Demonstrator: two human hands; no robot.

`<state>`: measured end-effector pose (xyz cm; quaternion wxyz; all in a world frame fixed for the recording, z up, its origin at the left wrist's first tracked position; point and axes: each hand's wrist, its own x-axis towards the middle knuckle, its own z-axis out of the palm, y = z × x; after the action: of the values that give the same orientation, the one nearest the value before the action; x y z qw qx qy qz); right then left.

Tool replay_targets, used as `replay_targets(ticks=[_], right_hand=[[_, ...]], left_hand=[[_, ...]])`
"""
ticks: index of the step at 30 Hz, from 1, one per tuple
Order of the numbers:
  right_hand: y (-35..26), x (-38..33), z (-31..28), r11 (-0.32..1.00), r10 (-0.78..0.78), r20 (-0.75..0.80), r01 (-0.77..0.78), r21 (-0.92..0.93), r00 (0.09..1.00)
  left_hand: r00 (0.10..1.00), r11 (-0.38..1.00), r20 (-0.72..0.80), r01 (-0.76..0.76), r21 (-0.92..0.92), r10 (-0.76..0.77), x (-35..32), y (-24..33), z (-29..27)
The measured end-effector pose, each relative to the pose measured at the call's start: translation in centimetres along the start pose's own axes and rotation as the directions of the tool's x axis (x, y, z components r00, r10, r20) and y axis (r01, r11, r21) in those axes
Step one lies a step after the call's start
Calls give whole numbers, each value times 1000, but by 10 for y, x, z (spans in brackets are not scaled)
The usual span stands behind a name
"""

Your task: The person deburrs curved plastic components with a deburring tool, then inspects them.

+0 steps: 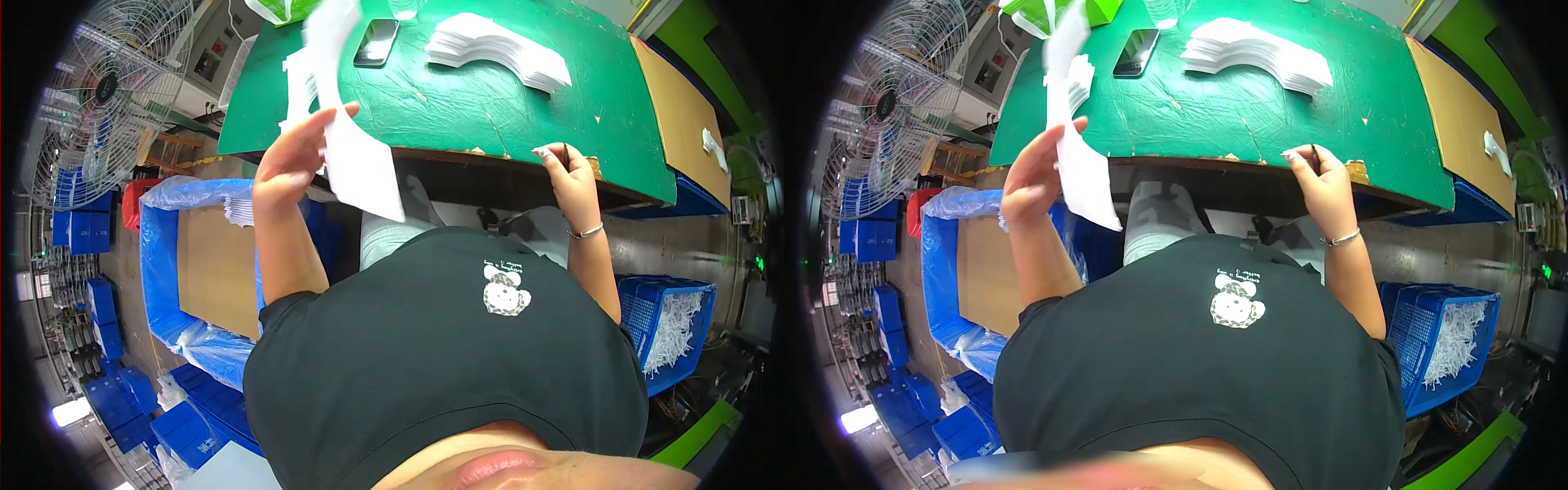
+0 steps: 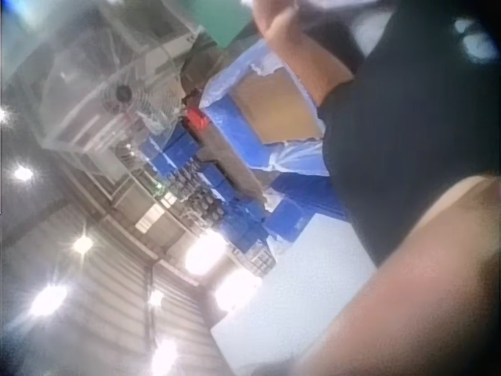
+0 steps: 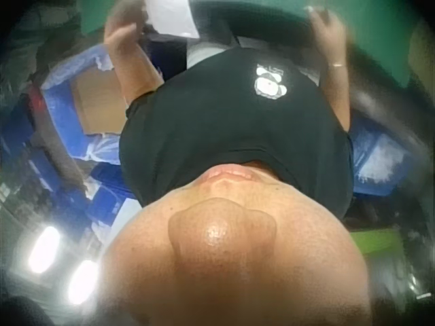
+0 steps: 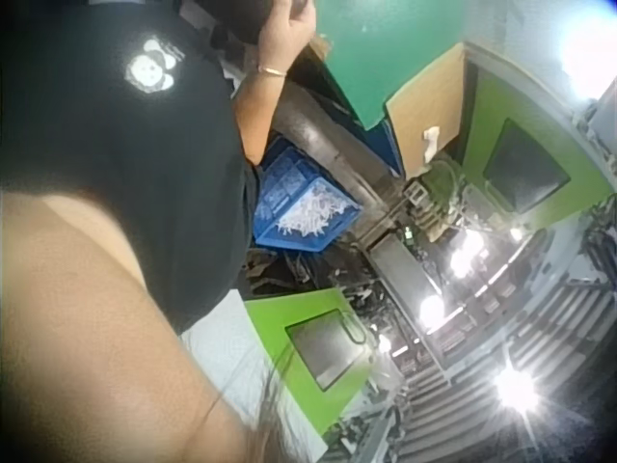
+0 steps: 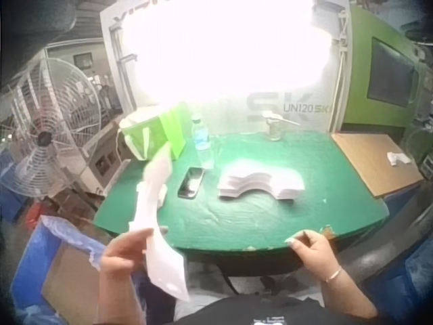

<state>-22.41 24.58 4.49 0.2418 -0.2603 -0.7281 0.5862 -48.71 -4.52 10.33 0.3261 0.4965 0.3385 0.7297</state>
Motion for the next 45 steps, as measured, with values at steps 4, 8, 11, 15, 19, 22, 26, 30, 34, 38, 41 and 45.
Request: replay_targets(ticks=[4,8,11,15,19,22,26,30,34,38,41,45], right_hand=[[7,10,-12,982,169,-21,-166,93,985],[27,30,-19,983,-108,-147,84,-162,983],[29,38,-32,803,-90,-294,-105,-587,952],[40,37,-40,790,-43,-301,-152,-594,953],[48,37,-45,677,36,-296,-242,-696,954],[63,35,-53,679,4,-317,-236,-695,948],[59,35,-51,667,25,-322,-256,-700,947],[63,36,-52,658,23,-330,-263,-706,944],[63,35,-52,657,17,-322,-254,-710,947],[64,35,-52,661,16,-323,-252,-707,946],[65,35,-52,652,26,-332,-268,-709,943],[65,35,-51,668,21,-324,-254,-699,946]], left_hand=[[983,995,-173,67,74,-53,-12,14,-20],[826,700,-564,409,585,-12,0,12,-26],[785,513,-619,522,681,23,4,8,-39],[838,477,-538,438,762,89,9,2,-34],[811,464,-579,481,743,86,15,-1,-29],[848,245,-501,455,856,176,18,0,-24],[889,174,-399,366,914,224,20,3,-14],[858,237,-477,431,871,191,24,5,-9],[865,189,-421,381,905,274,18,2,-20],[852,239,-453,397,886,263,17,4,-14],[865,244,-419,359,901,275,16,5,-9],[897,247,-359,298,922,257,17,9,0]])
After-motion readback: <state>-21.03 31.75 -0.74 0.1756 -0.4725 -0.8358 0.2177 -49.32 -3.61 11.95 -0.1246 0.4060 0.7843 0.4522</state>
